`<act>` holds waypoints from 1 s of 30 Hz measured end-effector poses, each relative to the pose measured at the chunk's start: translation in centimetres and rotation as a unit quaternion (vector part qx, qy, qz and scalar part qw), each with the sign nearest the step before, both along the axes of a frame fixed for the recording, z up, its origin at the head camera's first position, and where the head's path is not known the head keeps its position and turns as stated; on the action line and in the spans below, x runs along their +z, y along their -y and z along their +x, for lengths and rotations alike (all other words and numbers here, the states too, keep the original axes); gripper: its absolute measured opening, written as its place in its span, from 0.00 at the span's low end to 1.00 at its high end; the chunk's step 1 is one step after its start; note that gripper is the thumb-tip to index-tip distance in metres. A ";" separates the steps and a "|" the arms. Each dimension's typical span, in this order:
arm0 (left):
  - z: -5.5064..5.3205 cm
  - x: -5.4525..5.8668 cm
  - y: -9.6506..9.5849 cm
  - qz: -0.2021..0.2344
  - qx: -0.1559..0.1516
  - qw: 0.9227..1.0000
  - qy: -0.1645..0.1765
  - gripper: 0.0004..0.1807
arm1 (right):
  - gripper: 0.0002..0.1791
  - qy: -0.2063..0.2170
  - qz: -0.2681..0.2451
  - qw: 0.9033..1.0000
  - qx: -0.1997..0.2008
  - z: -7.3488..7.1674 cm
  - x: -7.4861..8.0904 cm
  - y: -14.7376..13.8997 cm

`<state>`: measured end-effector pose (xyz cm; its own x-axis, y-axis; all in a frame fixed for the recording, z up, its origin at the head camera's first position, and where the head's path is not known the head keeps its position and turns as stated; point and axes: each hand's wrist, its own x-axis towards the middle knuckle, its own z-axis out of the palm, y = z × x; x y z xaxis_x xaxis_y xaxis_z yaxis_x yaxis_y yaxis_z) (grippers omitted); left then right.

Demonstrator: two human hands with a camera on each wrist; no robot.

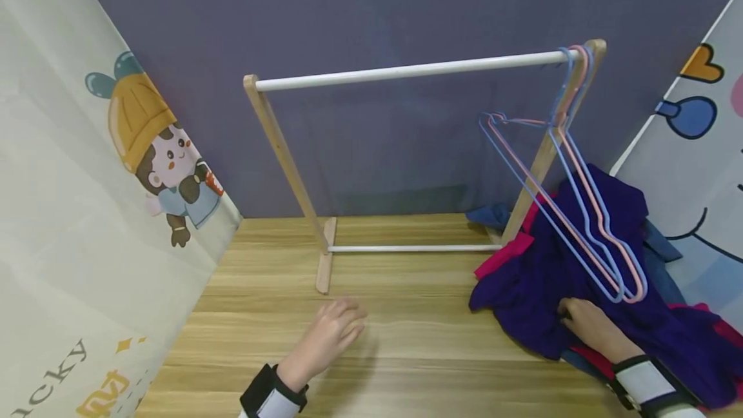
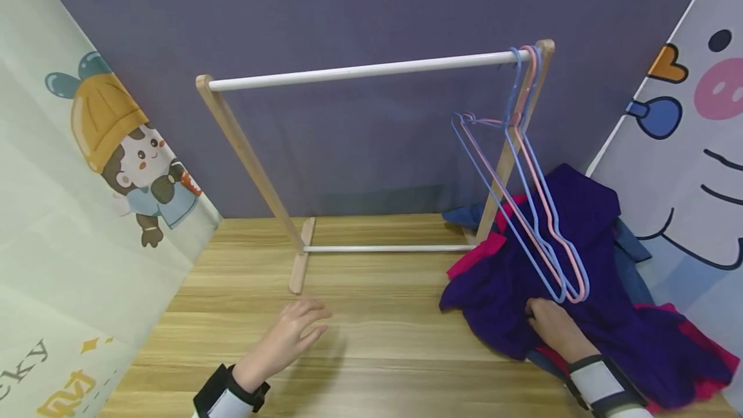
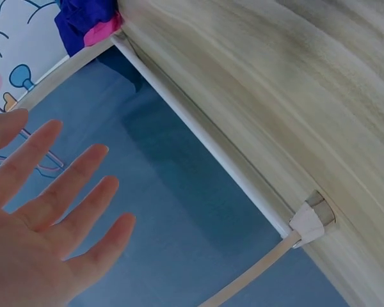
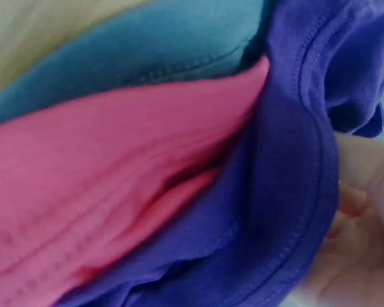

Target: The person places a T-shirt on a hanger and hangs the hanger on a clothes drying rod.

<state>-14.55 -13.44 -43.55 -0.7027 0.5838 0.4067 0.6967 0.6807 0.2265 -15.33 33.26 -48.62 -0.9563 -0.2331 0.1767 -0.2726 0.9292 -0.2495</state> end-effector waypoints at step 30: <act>-0.2 -0.4 -1.0 -0.015 -0.026 0.999 0.014 0.11 | 0.02 -0.119 -0.162 0.979 0.019 0.1 8.3 5.0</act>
